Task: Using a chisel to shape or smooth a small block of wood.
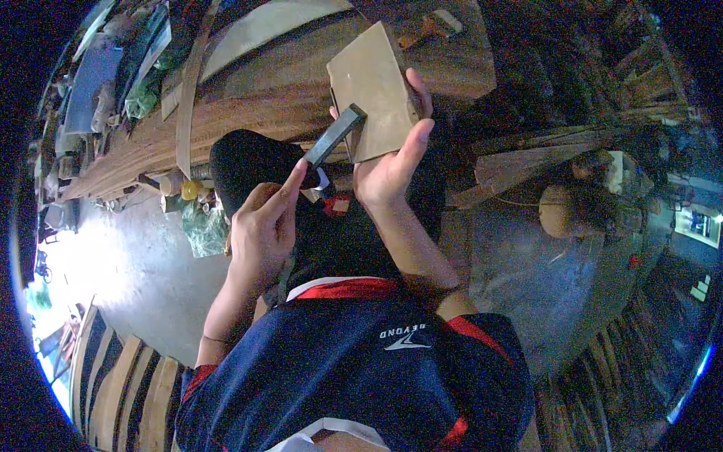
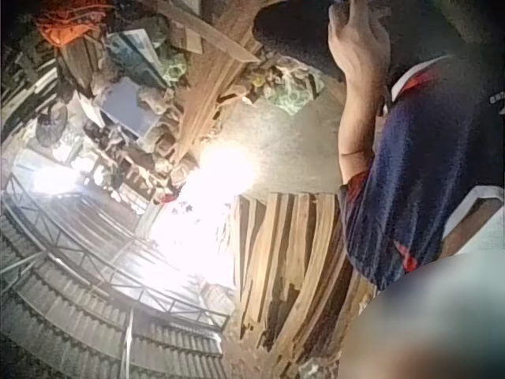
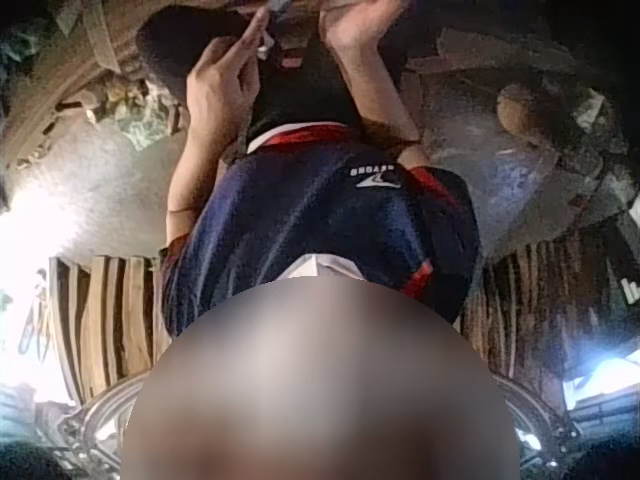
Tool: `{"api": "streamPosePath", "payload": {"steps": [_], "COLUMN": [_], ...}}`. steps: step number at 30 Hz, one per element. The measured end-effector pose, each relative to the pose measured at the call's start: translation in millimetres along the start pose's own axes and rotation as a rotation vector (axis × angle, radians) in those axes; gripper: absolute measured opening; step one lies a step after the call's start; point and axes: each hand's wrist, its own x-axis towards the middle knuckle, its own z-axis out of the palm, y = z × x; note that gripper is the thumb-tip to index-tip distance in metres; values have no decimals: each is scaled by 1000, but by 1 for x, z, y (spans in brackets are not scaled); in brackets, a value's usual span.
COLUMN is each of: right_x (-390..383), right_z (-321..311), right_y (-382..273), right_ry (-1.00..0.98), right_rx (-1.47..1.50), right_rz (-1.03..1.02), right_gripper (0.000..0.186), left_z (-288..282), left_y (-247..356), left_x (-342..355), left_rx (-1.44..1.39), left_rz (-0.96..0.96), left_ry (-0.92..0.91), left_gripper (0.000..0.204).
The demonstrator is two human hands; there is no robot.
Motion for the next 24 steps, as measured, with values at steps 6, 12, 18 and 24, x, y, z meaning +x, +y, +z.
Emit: {"api": "streamPosePath", "payload": {"steps": [6, 12, 18, 24], "right_x": [-5, -24, -5, -14], "right_z": [7, 5, -2, 7], "right_y": [-7, 4, -9, -8], "right_ry": [131, 148, 150, 188], "right_rx": [-45, -120, -61, -126], "right_rz": [-48, -108, -79, -120], "right_gripper": [64, 61, 58, 56], "left_z": [12, 13, 9, 11], "left_y": [4, 21, 23, 20], "left_x": [-3, 20, 3, 10], "left_rx": [-53, -171, -137, -77], "left_rz": [-31, -58, -39, 11], "left_ry": [-14, 92, -35, 24], "left_gripper": [61, 52, 56, 65]}}
